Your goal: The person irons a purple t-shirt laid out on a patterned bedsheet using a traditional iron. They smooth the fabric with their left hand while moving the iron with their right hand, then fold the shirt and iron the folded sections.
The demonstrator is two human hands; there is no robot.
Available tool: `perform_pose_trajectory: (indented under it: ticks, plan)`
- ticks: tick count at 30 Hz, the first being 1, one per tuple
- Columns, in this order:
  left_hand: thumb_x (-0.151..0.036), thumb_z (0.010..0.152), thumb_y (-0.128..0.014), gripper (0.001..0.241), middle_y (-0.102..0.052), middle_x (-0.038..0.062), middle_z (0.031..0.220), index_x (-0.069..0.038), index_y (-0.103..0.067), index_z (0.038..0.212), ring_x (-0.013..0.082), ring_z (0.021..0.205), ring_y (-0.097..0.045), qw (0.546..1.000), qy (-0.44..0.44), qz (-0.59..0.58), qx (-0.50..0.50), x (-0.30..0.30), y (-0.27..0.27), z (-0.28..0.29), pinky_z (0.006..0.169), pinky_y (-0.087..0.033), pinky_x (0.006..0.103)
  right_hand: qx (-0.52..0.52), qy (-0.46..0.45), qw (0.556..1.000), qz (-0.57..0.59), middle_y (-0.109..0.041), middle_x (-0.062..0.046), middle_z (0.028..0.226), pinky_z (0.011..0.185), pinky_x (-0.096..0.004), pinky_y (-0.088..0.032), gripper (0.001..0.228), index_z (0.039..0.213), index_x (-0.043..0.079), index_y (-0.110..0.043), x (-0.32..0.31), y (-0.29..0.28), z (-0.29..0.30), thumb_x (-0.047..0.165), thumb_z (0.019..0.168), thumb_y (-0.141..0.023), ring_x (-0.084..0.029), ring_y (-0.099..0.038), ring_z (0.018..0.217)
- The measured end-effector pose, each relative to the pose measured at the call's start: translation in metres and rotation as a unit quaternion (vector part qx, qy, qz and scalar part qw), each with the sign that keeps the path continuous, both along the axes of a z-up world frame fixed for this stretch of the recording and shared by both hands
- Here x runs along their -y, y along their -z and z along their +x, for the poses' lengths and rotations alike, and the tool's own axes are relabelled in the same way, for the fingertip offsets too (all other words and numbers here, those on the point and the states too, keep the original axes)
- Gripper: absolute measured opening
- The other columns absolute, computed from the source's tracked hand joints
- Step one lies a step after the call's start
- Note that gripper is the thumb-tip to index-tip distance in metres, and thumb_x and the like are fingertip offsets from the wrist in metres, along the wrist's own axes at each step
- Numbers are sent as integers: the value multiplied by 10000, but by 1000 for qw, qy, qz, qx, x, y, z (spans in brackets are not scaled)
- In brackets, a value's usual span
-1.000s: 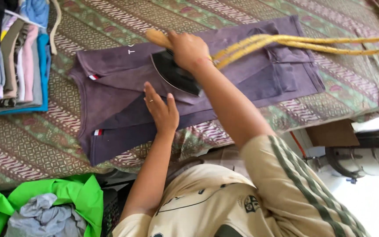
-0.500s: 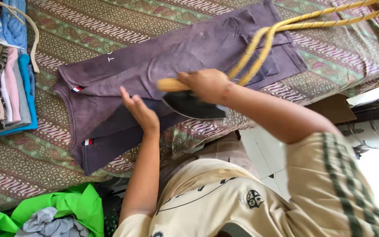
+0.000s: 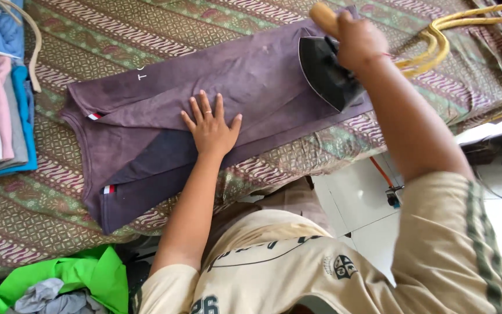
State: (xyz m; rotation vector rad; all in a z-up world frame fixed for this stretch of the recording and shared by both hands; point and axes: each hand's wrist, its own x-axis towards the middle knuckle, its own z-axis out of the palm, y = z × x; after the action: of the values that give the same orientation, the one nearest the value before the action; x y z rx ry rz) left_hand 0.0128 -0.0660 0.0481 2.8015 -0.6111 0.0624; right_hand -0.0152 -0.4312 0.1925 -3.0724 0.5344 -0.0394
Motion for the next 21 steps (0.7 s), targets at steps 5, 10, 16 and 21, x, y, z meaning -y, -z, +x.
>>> perform_pose_trajectory:
  ticks: [5,10,16,21]
  plan:
    - [-643,957,-469,831,-191,224,1686,-126,-376,1601,469,1540,-139,1000,-7,9,14,-2,1,-1,1182,-57,690,26,52,997,-47,-724,-247,997,689,-580,-591,234,1186,64,-581,35,50,65,93,956,-616,-476,-731,858]
    - [-642,951,-484,816,-240,219,1677,-134,-412,1586,457,1534,-186,999,-12,-5,37,2,1,-3,1189,-81,674,26,61,998,-24,-727,-273,1026,733,-595,-579,215,1170,59,-555,43,52,77,130,974,-605,-500,-721,910]
    - [-619,961,-497,803,-246,243,1668,-114,-417,1580,472,1529,-191,999,-3,-5,44,-3,8,1,1184,-95,682,-10,27,999,-17,-715,-267,1022,736,-605,-572,287,1207,84,-557,8,29,35,88,932,-637,-514,-708,904]
    - [-572,921,-553,817,-389,381,1547,26,-506,1476,593,1401,-360,998,13,43,43,11,6,11,1188,-114,664,-13,58,997,-41,-728,-254,996,718,-593,-587,264,1164,89,-532,-1,30,36,85,924,-643,-500,-723,878]
